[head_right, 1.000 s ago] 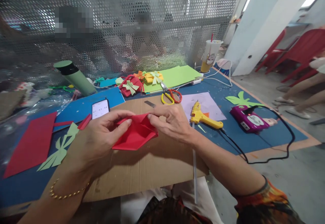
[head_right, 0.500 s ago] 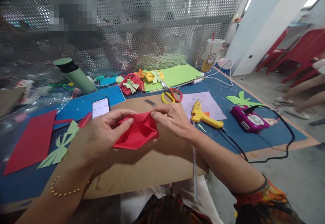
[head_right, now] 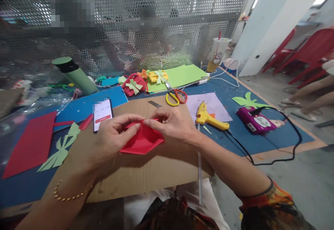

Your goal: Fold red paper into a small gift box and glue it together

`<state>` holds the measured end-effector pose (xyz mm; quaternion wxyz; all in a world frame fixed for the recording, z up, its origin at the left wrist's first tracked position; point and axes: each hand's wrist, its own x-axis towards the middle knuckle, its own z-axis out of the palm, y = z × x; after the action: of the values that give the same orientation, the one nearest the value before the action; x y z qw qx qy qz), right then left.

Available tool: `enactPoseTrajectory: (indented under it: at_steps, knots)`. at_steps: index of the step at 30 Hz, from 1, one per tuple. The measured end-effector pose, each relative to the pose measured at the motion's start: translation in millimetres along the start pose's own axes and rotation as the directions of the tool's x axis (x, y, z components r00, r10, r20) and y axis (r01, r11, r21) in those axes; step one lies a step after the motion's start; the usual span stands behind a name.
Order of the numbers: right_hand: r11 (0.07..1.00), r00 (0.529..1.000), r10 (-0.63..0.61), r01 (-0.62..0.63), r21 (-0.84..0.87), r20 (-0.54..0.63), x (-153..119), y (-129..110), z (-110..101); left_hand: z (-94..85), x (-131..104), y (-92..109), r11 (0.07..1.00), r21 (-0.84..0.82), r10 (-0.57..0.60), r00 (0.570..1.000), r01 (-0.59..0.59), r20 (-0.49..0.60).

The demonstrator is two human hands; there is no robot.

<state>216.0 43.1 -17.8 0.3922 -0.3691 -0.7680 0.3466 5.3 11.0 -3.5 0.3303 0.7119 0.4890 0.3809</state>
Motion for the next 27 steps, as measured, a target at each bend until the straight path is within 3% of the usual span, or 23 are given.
enactPoseTrajectory:
  at_steps: [10,23,27]
  knots:
    - [1.0,0.998,-0.005,0.005,-0.002,-0.058,0.2,3.6,4.5,-2.4,-2.1,1.3,0.999,-0.025,-0.045,0.998,0.046,0.037]
    - [0.994,0.997,0.055,-0.06,0.086,0.06,2.3,6.7,-6.4,-3.9,-0.3,5.0,0.999,-0.026,-0.035,0.999,0.036,0.034]
    - [0.967,0.992,0.108,-0.089,0.239,-0.07,4.8,6.1,-14.6,-5.3,-0.2,14.0,0.997,-0.035,-0.073,0.997,0.073,0.0]
